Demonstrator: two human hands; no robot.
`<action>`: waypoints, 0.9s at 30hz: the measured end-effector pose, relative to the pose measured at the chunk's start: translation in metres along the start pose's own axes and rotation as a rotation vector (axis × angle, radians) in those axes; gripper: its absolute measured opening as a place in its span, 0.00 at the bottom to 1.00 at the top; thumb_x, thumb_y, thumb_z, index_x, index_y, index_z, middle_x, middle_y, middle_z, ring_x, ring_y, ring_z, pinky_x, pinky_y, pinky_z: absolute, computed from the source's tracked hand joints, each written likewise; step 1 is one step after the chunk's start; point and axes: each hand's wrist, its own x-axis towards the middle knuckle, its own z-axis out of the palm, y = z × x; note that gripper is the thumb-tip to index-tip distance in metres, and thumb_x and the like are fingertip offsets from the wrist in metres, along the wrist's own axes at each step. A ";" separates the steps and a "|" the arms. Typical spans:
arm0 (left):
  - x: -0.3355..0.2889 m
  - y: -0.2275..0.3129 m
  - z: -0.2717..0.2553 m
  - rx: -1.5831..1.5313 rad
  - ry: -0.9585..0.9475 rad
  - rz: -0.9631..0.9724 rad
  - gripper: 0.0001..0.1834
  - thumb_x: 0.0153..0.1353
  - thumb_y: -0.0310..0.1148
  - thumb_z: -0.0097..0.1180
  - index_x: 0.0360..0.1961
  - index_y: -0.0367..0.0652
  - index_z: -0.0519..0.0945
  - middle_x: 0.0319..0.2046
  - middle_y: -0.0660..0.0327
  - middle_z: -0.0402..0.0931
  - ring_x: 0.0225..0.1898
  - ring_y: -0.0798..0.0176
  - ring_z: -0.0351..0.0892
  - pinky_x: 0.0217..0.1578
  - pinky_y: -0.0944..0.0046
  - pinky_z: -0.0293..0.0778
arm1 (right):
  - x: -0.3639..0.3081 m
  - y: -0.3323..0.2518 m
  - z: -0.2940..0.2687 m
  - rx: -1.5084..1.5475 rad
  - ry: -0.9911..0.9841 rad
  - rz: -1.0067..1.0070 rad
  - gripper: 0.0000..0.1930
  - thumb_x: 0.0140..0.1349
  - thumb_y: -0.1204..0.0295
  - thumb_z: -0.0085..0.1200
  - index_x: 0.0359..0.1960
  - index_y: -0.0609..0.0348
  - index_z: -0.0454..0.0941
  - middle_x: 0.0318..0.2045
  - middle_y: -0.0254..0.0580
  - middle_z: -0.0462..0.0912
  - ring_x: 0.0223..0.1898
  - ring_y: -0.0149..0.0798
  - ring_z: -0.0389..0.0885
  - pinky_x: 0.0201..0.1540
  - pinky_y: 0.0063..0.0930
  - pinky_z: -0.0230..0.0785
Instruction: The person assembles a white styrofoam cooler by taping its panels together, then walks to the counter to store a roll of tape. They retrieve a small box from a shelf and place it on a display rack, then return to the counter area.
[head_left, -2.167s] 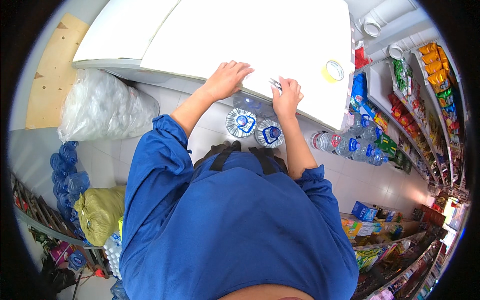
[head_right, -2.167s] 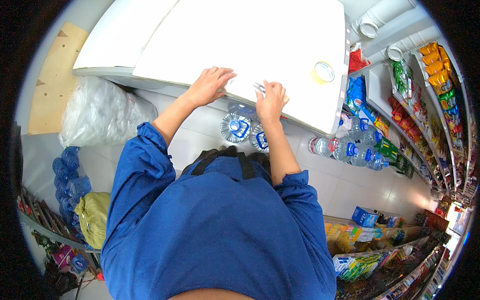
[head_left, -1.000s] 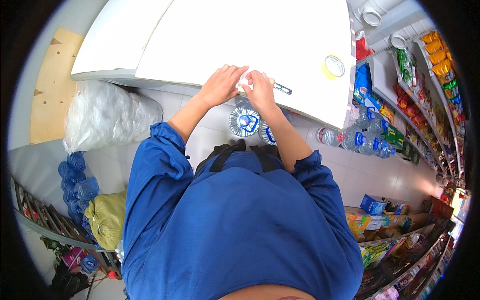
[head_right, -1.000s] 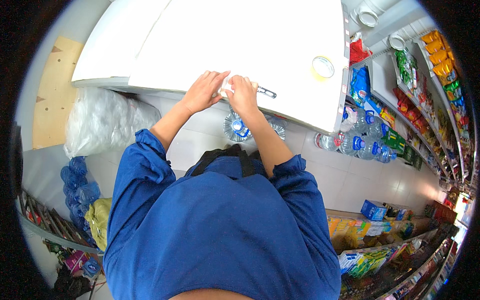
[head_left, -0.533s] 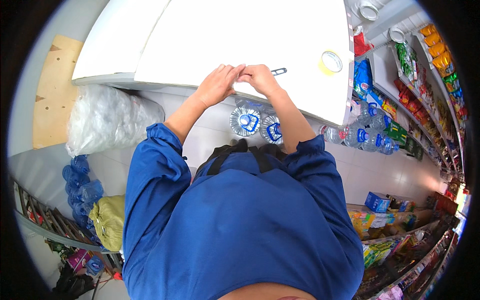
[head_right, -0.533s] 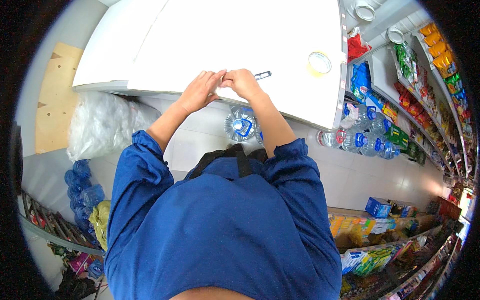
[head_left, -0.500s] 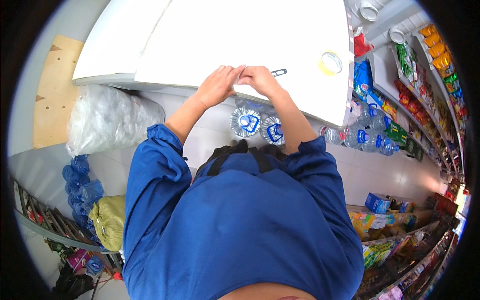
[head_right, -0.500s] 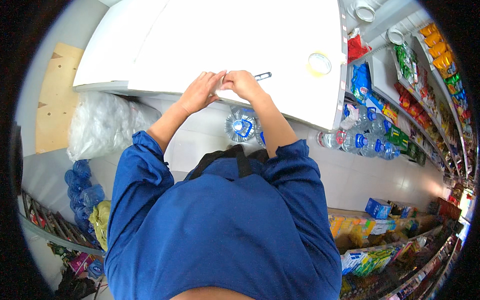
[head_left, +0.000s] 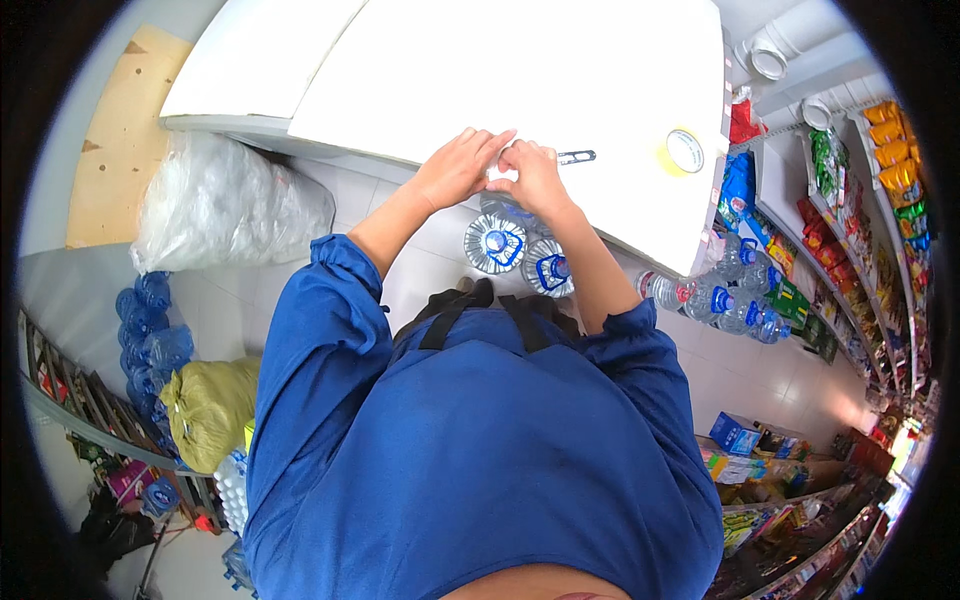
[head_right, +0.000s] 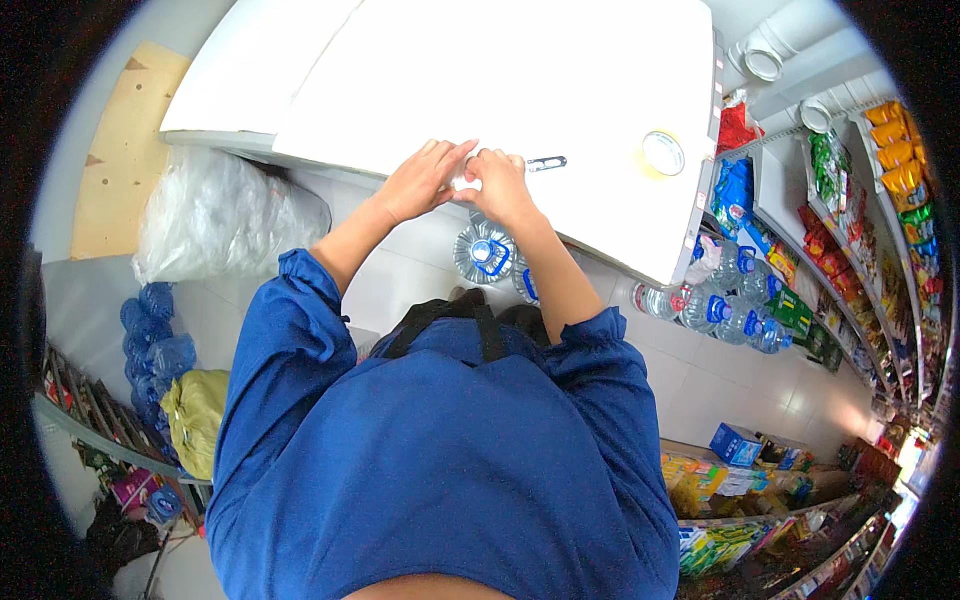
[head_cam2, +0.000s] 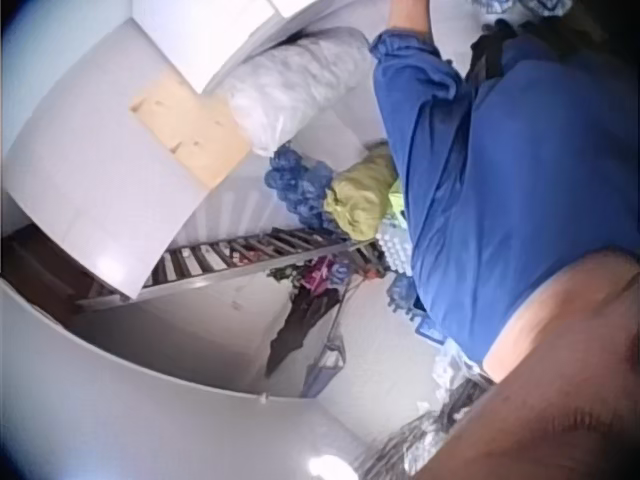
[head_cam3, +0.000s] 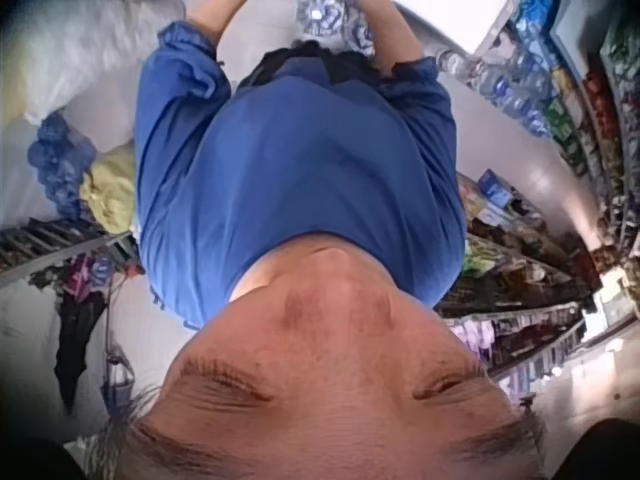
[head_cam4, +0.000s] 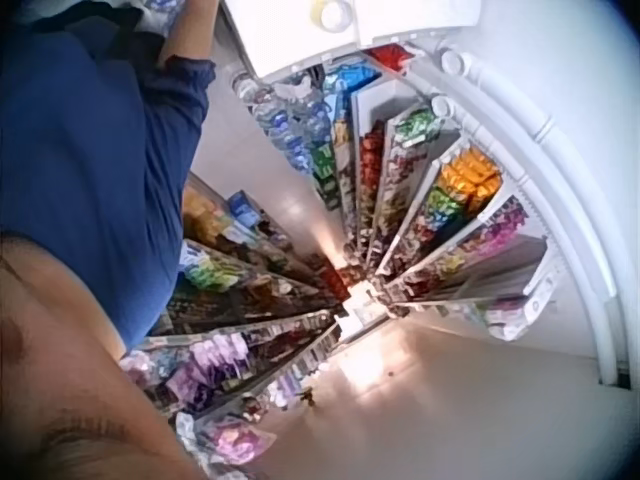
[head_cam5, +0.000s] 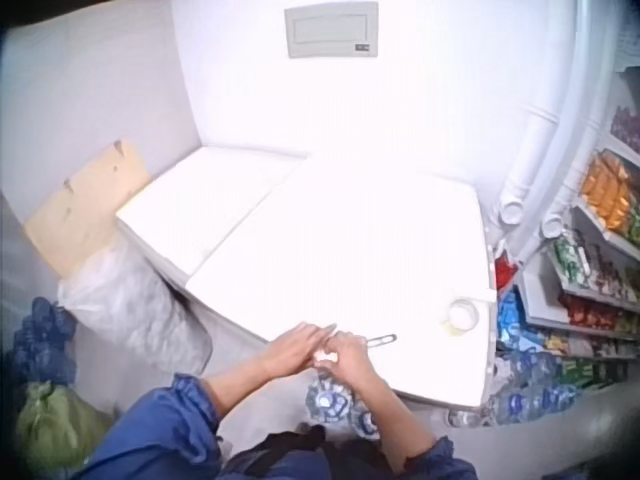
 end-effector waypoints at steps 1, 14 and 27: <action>0.000 0.000 0.000 -0.003 0.010 0.006 0.47 0.40 0.26 0.66 0.65 0.43 0.58 0.42 0.55 0.68 0.43 0.51 0.67 0.46 0.57 0.69 | 0.002 0.002 0.002 -0.008 -0.029 0.028 0.15 0.43 0.61 0.68 0.24 0.53 0.75 0.31 0.38 0.77 0.43 0.44 0.72 0.50 0.41 0.56; -0.022 -0.015 -0.011 0.006 0.173 -0.078 0.52 0.39 0.32 0.70 0.66 0.44 0.55 0.58 0.54 0.64 0.58 0.50 0.63 0.59 0.52 0.61 | 0.018 0.010 -0.004 0.169 -0.154 0.192 0.12 0.40 0.71 0.68 0.27 0.56 0.78 0.27 0.39 0.79 0.32 0.39 0.77 0.39 0.31 0.69; -0.063 -0.063 0.007 -0.179 0.168 -0.241 0.33 0.45 0.34 0.67 0.55 0.51 0.72 0.56 0.62 0.69 0.60 0.58 0.64 0.64 0.49 0.53 | -0.022 0.001 -0.045 -0.374 0.374 0.132 0.13 0.53 0.78 0.54 0.42 0.57 0.77 0.44 0.44 0.76 0.49 0.47 0.71 0.55 0.43 0.60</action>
